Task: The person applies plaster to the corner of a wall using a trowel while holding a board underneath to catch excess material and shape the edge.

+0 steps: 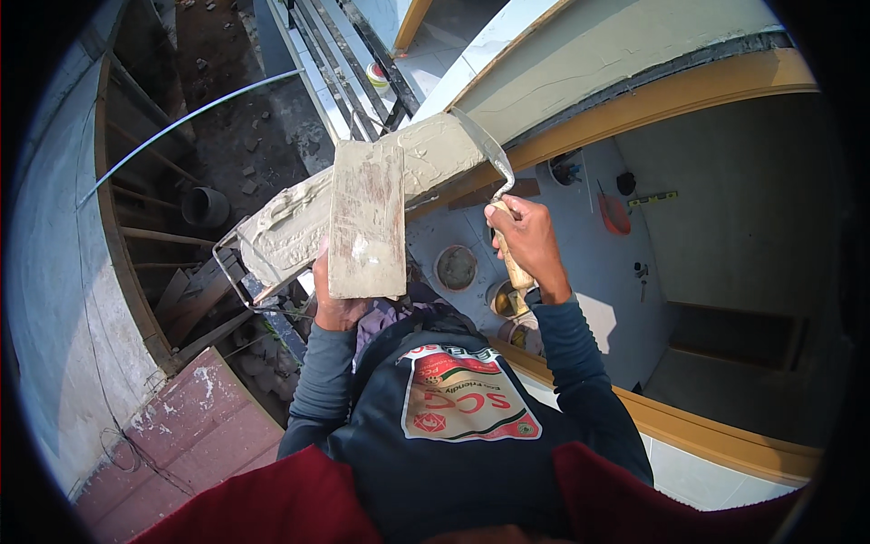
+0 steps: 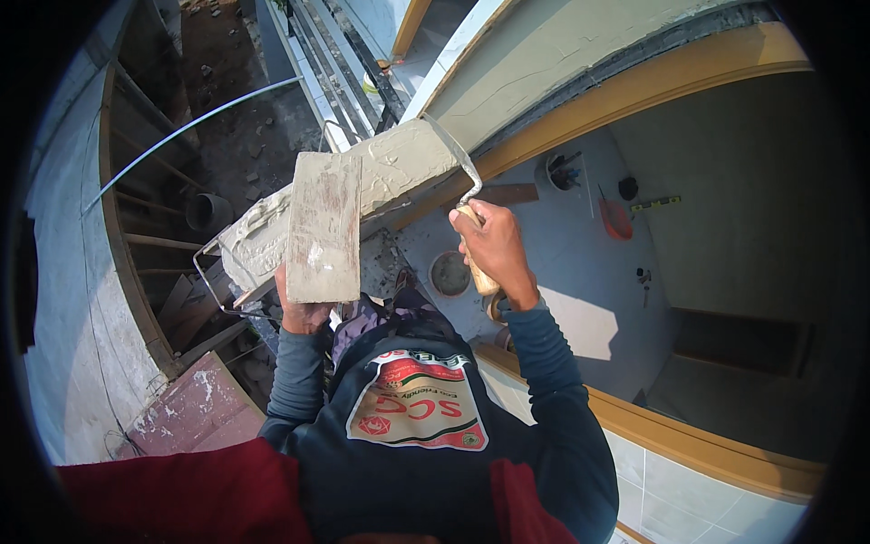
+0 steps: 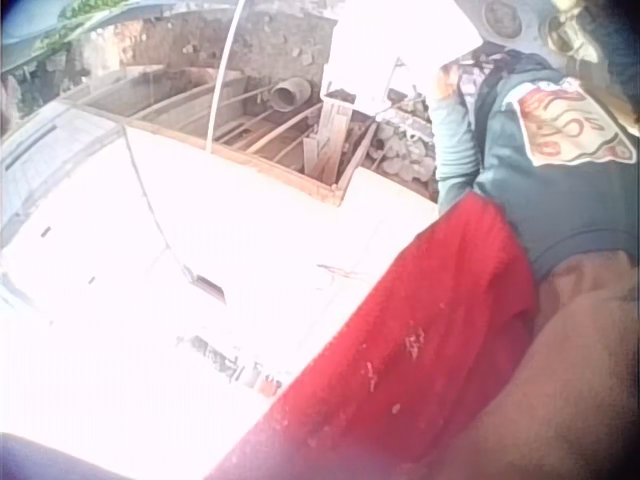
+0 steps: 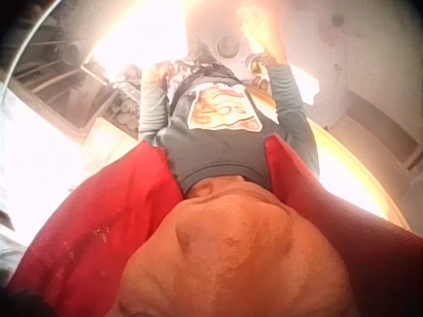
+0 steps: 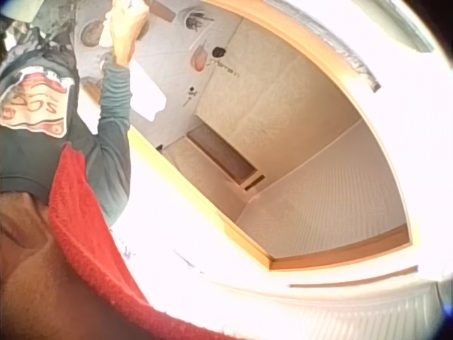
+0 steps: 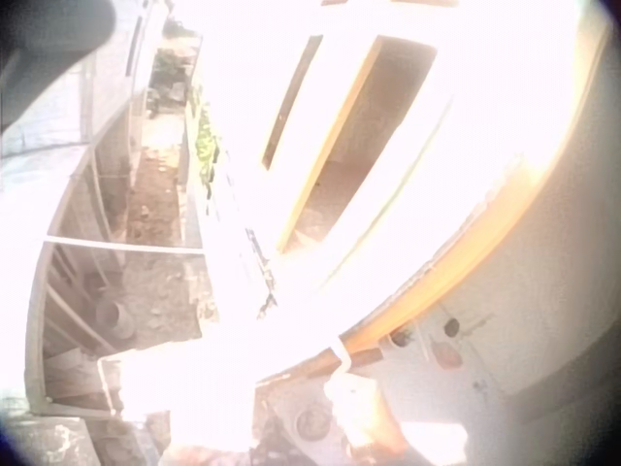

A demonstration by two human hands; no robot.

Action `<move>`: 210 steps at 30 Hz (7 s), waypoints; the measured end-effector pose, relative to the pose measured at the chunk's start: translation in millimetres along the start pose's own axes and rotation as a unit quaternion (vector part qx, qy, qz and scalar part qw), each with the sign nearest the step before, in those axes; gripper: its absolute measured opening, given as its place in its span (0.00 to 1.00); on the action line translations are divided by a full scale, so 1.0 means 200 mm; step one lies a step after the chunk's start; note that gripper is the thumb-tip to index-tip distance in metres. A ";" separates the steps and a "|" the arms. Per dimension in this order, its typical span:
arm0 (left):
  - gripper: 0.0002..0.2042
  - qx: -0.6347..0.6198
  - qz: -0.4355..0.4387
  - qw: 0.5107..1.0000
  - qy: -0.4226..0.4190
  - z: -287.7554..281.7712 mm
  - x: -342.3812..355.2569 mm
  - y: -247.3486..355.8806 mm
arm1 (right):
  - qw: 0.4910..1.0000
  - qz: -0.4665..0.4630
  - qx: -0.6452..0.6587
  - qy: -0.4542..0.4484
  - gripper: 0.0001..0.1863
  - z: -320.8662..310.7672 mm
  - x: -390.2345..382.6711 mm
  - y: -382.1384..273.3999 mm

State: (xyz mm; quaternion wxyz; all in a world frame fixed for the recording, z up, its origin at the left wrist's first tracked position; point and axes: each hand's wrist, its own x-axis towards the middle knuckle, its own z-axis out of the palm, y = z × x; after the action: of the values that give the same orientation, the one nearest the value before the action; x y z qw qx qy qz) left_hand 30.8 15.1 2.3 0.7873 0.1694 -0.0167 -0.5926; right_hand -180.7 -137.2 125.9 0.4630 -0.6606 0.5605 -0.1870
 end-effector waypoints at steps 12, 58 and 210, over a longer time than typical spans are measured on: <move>0.22 0.017 0.007 1.000 0.004 -0.03 -0.01 0.00 | 0.996 0.051 0.060 -0.038 0.14 -0.07 0.13 -0.01; 0.21 -0.007 -0.001 1.000 -0.016 -0.02 0.01 0.00 | 0.996 0.012 0.083 0.021 0.13 -0.18 -0.04 -0.22; 0.18 0.040 -0.017 0.999 -0.014 0.03 0.05 0.04 | 0.851 -0.356 0.373 0.098 0.18 -0.25 0.20 -0.74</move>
State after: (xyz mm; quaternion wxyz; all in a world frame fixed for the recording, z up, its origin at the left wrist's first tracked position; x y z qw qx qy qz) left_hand 39.4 5.2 8.9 0.7692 0.1929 -0.0485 -0.6072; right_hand -122.1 -201.7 261.5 0.5189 -0.5708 0.2172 -0.5981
